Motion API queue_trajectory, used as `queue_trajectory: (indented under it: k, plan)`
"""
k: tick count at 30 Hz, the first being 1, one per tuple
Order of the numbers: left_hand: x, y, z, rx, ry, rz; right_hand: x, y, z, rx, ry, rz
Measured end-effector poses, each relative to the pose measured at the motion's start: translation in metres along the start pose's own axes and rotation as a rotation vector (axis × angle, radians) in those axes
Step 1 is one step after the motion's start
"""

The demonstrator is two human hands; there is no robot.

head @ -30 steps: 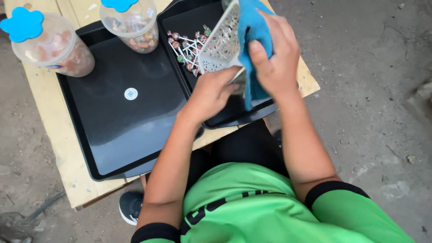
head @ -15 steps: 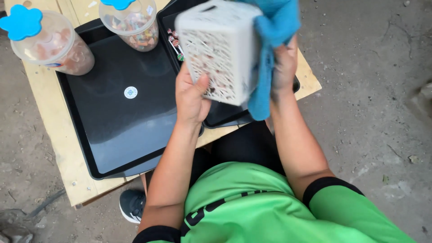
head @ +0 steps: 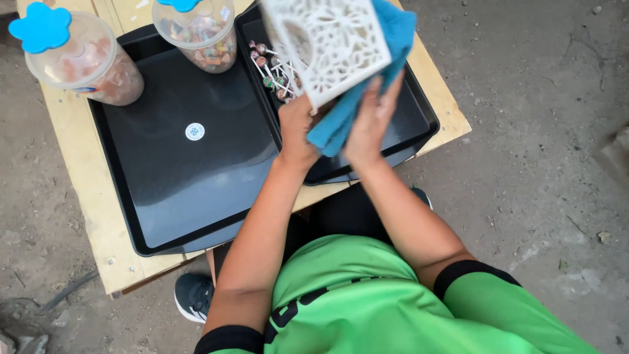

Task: Cleaning a plastic basket with a cloth and then sorting lollipops into it from a tray

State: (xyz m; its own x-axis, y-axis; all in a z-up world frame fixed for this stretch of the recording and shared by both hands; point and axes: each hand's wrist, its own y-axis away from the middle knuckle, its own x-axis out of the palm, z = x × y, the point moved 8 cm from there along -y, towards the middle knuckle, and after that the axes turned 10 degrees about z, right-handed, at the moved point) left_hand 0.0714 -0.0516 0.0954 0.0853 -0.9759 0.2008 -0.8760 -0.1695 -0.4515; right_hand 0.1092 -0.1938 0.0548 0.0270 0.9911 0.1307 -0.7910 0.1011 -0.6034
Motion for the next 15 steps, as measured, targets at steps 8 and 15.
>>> queue_trajectory:
  k: [8,15]
  plan:
    - [-0.010,0.011,0.004,0.206,0.311,-0.029,0.003,-0.030,0.066,-0.334,-0.064,0.162]
    - [-0.020,0.004,0.002,0.058,0.898,-0.135,-0.018,-0.020,0.040,-0.387,0.322,-0.011]
